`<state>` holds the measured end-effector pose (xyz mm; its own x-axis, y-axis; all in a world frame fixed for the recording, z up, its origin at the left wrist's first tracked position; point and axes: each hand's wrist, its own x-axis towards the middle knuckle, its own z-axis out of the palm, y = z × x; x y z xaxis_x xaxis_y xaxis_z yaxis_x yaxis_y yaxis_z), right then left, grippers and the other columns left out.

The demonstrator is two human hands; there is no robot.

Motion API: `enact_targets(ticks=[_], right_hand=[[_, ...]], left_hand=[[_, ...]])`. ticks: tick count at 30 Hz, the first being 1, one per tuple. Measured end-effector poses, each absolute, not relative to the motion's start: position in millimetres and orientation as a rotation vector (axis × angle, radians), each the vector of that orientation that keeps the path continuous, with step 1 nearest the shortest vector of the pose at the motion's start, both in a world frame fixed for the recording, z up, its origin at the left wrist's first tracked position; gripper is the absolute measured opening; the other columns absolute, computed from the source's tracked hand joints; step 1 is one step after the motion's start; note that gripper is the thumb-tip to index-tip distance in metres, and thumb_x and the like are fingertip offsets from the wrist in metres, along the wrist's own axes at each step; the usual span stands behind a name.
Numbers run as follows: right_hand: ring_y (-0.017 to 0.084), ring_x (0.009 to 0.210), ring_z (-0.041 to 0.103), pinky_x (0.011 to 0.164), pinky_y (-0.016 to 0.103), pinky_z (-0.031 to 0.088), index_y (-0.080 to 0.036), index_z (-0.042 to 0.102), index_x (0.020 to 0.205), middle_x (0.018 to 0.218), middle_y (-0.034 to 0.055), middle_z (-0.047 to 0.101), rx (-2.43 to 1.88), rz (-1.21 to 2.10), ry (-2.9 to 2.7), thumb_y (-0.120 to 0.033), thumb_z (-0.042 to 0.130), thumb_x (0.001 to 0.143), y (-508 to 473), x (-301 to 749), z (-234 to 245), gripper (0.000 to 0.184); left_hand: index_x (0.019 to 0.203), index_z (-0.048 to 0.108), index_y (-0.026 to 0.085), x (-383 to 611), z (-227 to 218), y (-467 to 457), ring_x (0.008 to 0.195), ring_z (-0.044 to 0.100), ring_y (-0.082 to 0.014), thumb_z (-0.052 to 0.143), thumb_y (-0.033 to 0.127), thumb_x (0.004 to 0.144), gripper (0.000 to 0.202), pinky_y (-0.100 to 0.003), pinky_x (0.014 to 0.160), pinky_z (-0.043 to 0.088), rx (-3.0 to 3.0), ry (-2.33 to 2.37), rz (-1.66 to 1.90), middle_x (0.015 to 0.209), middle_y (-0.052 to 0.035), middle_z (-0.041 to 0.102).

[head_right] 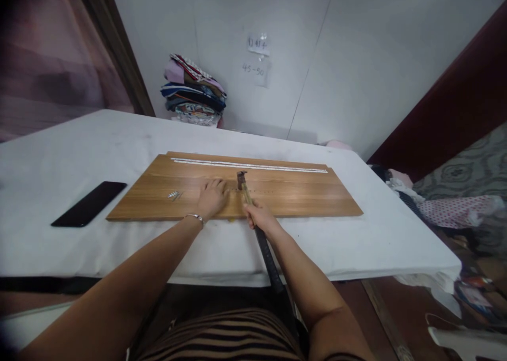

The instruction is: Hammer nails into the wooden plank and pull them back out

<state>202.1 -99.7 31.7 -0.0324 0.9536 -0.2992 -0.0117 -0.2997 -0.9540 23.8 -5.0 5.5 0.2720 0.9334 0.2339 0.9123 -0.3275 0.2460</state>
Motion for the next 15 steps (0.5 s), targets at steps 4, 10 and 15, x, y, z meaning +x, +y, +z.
enact_targets(ticks=[4,10,15], right_hand=[[0.008,0.036,0.038,0.036,0.022,0.029,-0.024,0.050,0.079,0.050,-0.0099,0.048,-1.392,1.475,-1.049,-0.044,0.068,0.074,-100.2,200.9,37.1,0.028],[0.007,0.035,0.036,0.036,0.021,0.028,-0.023,0.052,0.084,0.050,-0.0103,0.047,-1.347,1.439,-1.005,-0.042,0.067,0.073,-100.6,201.2,41.2,0.026],[0.007,0.035,0.036,0.036,0.022,0.028,-0.023,0.053,0.083,0.050,-0.0098,0.047,-1.381,1.466,-0.996,-0.040,0.068,0.074,-99.0,200.1,40.9,0.025]], left_hand=[[0.126,0.067,0.017,23.5,6.3,-6.1,0.135,0.054,-0.0310,0.043,0.030,0.101,0.038,-0.048,0.113,0.039,2.456,1.779,0.522,0.143,-0.0166,0.064],[0.127,0.067,0.016,24.1,9.4,-7.1,0.135,0.054,-0.0313,0.041,0.030,0.101,0.039,-0.048,0.112,0.039,2.462,1.773,0.494,0.142,-0.0174,0.064],[0.126,0.068,0.017,24.3,8.2,-6.6,0.135,0.054,-0.0319,0.041,0.030,0.100,0.039,-0.048,0.112,0.039,2.447,1.779,0.517,0.143,-0.0174,0.063]])
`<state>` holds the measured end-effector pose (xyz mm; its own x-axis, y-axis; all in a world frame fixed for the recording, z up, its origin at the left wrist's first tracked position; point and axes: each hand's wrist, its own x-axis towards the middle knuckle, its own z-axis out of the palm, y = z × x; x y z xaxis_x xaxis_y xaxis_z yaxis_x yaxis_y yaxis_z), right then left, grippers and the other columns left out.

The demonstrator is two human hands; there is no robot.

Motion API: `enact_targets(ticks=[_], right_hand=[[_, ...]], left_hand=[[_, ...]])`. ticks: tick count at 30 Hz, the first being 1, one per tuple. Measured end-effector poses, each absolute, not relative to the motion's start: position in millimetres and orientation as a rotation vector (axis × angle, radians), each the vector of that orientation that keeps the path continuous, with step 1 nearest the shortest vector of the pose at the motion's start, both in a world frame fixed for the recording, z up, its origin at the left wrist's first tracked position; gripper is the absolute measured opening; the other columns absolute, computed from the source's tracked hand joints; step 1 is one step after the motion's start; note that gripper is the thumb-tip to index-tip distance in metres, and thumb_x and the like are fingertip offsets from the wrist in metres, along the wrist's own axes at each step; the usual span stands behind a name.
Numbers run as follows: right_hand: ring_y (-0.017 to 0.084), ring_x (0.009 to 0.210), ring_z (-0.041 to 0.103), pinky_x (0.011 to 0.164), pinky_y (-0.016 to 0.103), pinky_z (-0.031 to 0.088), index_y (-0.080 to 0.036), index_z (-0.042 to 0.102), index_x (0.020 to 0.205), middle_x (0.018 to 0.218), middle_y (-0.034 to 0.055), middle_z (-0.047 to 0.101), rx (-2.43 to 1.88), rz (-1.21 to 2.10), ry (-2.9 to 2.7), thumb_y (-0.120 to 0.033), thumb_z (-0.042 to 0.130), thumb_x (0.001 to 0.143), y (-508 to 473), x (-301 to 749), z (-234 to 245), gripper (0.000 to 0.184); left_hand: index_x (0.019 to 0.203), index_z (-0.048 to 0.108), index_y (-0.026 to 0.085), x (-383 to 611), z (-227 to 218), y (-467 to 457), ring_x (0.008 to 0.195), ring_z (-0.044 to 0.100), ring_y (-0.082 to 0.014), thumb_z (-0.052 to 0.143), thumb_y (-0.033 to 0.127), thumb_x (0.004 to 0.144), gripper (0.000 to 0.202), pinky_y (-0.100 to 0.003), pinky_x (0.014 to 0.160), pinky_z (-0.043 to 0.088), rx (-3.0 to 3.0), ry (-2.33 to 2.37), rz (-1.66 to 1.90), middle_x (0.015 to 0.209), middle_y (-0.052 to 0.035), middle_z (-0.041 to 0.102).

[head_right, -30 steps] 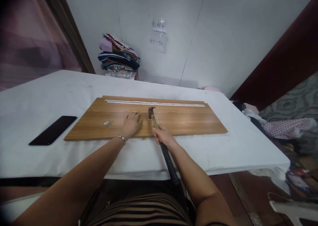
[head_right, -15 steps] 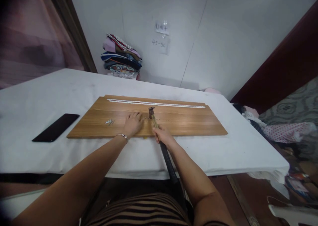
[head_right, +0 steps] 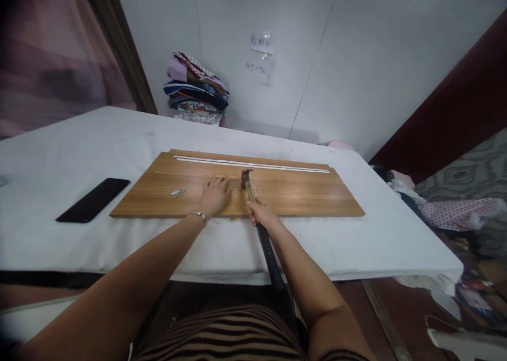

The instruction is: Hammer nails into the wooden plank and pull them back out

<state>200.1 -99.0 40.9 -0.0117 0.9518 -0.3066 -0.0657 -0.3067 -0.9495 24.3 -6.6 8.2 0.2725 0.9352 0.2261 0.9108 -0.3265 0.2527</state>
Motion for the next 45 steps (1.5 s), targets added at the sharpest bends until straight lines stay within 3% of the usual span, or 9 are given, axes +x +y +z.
enact_targets(ticks=[19,29,45], right_hand=[[0.008,0.036,0.036,0.037,0.022,0.028,-0.023,0.053,0.083,0.050,-0.0093,0.047,-1.374,1.486,-0.982,-0.040,0.067,0.076,-98.6,202.1,37.8,0.023],[0.007,0.037,0.037,0.037,0.022,0.029,-0.023,0.053,0.085,0.051,-0.0106,0.048,-1.342,1.502,-1.011,-0.039,0.074,0.070,-96.5,204.3,35.0,0.029],[0.008,0.037,0.036,0.037,0.022,0.028,-0.023,0.053,0.082,0.051,-0.0096,0.047,-1.371,1.495,-0.996,-0.034,0.068,0.071,-98.9,203.3,42.2,0.022]], left_hand=[[0.125,0.068,0.017,24.4,9.4,-6.4,0.133,0.054,-0.0316,0.039,0.029,0.100,0.040,-0.049,0.111,0.039,2.457,1.779,0.497,0.141,-0.0169,0.064],[0.126,0.068,0.019,24.3,11.0,-8.2,0.134,0.054,-0.0325,0.039,0.028,0.100,0.039,-0.050,0.111,0.039,2.446,1.761,0.518,0.140,-0.0174,0.064],[0.125,0.068,0.019,23.3,10.3,-7.5,0.132,0.054,-0.0318,0.038,0.028,0.100,0.039,-0.049,0.111,0.038,2.460,1.773,0.505,0.140,-0.0167,0.065]])
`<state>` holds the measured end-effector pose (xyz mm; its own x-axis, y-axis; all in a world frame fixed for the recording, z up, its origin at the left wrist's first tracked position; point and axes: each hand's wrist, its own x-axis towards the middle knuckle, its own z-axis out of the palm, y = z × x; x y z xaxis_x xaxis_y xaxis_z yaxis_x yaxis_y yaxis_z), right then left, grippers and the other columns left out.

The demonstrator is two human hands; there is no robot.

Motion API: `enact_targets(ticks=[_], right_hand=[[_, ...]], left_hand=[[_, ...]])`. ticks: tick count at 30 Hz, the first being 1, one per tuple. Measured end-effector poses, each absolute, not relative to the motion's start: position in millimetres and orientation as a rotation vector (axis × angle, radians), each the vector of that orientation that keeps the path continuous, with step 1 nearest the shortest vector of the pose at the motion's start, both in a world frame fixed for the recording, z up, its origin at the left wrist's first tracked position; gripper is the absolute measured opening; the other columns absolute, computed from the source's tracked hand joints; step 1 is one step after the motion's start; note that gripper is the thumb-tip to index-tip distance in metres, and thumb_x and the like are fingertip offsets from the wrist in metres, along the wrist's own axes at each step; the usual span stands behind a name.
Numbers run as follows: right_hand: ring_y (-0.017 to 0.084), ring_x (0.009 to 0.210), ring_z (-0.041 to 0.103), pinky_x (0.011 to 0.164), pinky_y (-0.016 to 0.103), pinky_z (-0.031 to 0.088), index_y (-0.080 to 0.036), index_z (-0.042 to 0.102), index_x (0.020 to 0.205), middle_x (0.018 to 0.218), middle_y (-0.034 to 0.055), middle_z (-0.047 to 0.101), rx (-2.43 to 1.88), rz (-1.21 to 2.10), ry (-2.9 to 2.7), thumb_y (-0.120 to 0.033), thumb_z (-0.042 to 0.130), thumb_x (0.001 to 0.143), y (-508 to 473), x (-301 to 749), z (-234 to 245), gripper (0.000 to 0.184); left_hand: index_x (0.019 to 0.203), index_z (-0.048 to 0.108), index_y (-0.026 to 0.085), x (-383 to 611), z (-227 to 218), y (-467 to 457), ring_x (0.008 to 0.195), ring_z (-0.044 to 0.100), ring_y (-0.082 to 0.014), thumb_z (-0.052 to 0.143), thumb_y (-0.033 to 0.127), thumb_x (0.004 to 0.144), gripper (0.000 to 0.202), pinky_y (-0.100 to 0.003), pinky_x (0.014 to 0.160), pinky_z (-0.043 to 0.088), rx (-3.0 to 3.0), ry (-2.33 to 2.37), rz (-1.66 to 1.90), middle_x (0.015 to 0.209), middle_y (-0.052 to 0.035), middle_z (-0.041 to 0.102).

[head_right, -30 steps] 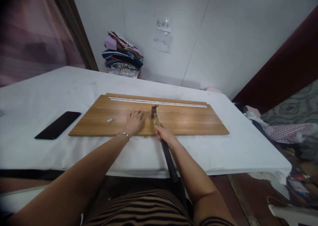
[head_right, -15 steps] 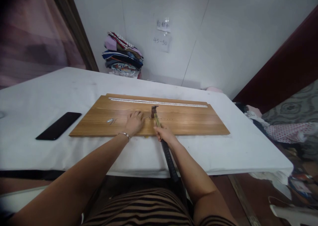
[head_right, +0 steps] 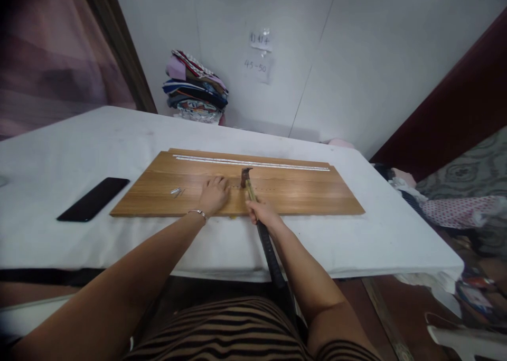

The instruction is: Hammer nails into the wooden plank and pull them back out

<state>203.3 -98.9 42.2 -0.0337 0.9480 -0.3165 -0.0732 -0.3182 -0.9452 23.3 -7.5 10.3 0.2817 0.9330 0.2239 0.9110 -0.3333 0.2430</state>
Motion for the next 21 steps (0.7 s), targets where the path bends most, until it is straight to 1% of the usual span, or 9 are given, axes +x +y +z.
enact_targets(ticks=[5,10,15,21], right_hand=[[0.008,0.037,0.037,0.037,0.022,0.028,-0.024,0.052,0.083,0.050,-0.0096,0.047,-1.363,1.496,-0.999,-0.034,0.068,0.070,-97.2,205.2,37.6,0.023],[0.007,0.036,0.037,0.036,0.021,0.028,-0.023,0.052,0.083,0.050,-0.0107,0.047,-1.366,1.480,-0.986,-0.037,0.069,0.068,-96.7,203.2,38.4,0.027],[0.007,0.036,0.038,0.036,0.021,0.029,-0.023,0.051,0.080,0.051,-0.0099,0.048,-1.347,1.481,-1.019,-0.037,0.070,0.066,-96.8,202.5,43.3,0.027],[0.007,0.037,0.037,0.037,0.021,0.028,-0.023,0.052,0.083,0.051,-0.0101,0.048,-1.339,1.494,-1.010,-0.036,0.070,0.068,-96.3,203.2,42.0,0.027]], left_hand=[[0.125,0.068,0.016,23.9,11.4,-8.5,0.134,0.053,-0.0329,0.037,0.028,0.101,0.041,-0.049,0.113,0.037,2.461,1.768,0.496,0.142,-0.0181,0.063],[0.126,0.068,0.018,24.2,10.4,-7.9,0.134,0.054,-0.0332,0.039,0.026,0.100,0.041,-0.050,0.112,0.038,2.446,1.759,0.531,0.140,-0.0184,0.064],[0.129,0.067,0.015,24.5,9.5,-7.5,0.135,0.054,-0.0327,0.038,0.027,0.101,0.042,-0.049,0.113,0.037,2.450,1.775,0.505,0.143,-0.0186,0.063],[0.128,0.066,0.014,25.0,12.5,-9.0,0.135,0.053,-0.0324,0.037,0.028,0.102,0.041,-0.048,0.112,0.037,2.463,1.784,0.470,0.144,-0.0182,0.062]])
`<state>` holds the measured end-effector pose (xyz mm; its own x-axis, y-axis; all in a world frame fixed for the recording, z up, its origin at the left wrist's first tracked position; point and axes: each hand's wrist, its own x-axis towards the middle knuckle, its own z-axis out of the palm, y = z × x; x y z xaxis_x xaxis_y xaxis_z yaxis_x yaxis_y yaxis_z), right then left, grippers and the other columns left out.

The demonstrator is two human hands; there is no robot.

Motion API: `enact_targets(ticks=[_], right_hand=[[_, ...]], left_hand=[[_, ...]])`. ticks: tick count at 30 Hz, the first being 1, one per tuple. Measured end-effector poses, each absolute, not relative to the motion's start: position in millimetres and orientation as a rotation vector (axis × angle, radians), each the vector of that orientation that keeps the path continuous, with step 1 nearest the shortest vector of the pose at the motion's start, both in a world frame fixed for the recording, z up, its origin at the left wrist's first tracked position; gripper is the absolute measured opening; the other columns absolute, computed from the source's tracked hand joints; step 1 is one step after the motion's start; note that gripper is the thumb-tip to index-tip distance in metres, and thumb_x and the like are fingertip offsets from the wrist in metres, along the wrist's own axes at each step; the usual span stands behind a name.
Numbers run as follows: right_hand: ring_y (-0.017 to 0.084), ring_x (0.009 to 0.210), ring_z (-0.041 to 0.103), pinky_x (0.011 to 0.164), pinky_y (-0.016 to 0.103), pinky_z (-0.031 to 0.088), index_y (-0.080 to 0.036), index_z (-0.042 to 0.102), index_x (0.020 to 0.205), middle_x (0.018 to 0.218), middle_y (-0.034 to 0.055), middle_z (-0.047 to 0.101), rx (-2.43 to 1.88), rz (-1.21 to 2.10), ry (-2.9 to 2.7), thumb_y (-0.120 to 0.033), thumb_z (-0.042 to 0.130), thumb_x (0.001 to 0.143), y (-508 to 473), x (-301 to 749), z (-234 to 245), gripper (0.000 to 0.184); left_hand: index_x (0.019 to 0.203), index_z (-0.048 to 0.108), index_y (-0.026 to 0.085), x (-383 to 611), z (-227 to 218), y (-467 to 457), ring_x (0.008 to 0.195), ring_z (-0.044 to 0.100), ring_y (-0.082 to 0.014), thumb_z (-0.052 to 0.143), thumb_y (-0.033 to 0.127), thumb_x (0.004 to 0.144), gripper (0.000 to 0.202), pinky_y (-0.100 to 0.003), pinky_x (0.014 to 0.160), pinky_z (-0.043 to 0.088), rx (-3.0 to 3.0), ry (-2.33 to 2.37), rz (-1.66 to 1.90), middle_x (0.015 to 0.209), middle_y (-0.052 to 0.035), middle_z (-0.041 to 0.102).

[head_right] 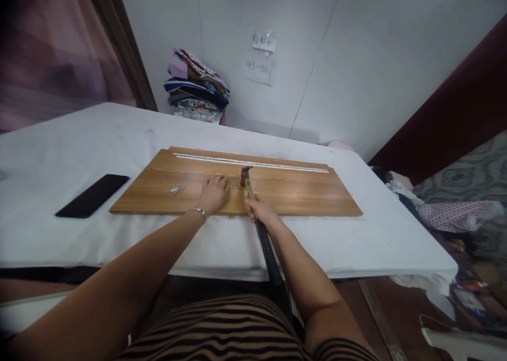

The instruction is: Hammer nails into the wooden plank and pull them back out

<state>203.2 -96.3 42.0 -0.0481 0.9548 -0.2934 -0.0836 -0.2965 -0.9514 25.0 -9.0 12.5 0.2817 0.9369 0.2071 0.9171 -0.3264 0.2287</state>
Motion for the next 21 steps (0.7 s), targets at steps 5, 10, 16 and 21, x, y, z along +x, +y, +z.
enact_targets(ticks=[5,10,16,21], right_hand=[[0.007,0.037,0.037,0.036,0.021,0.028,-0.023,0.052,0.083,0.051,-0.0106,0.047,-1.334,1.482,-1.003,-0.036,0.070,0.067,-96.4,203.1,42.6,0.027],[0.007,0.037,0.038,0.036,0.021,0.028,-0.023,0.053,0.083,0.052,-0.0103,0.048,-1.350,1.482,-0.996,-0.035,0.069,0.067,-96.7,203.4,42.6,0.026],[0.007,0.036,0.038,0.036,0.021,0.027,-0.023,0.051,0.083,0.052,-0.0107,0.047,-1.352,1.488,-0.997,-0.035,0.069,0.068,-97.4,202.9,41.4,0.026],[0.007,0.036,0.037,0.036,0.021,0.027,-0.022,0.053,0.086,0.052,-0.0111,0.048,-1.344,1.484,-0.993,-0.037,0.071,0.070,-96.9,203.6,40.7,0.028]], left_hand=[[0.126,0.067,0.016,25.1,13.3,-9.7,0.134,0.054,-0.0313,0.039,0.027,0.101,0.039,-0.047,0.111,0.038,2.469,1.793,0.475,0.141,-0.0176,0.064],[0.127,0.067,0.014,25.4,9.4,-6.8,0.133,0.055,-0.0325,0.039,0.027,0.101,0.040,-0.048,0.111,0.038,2.469,1.790,0.487,0.142,-0.0185,0.064],[0.127,0.068,0.016,24.7,4.7,-4.8,0.131,0.056,-0.0322,0.040,0.028,0.101,0.040,-0.049,0.111,0.039,2.465,1.776,0.541,0.140,-0.0184,0.064],[0.126,0.068,0.015,24.8,1.5,-3.5,0.132,0.055,-0.0323,0.040,0.028,0.101,0.040,-0.049,0.111,0.039,2.467,1.779,0.554,0.142,-0.0188,0.063]])
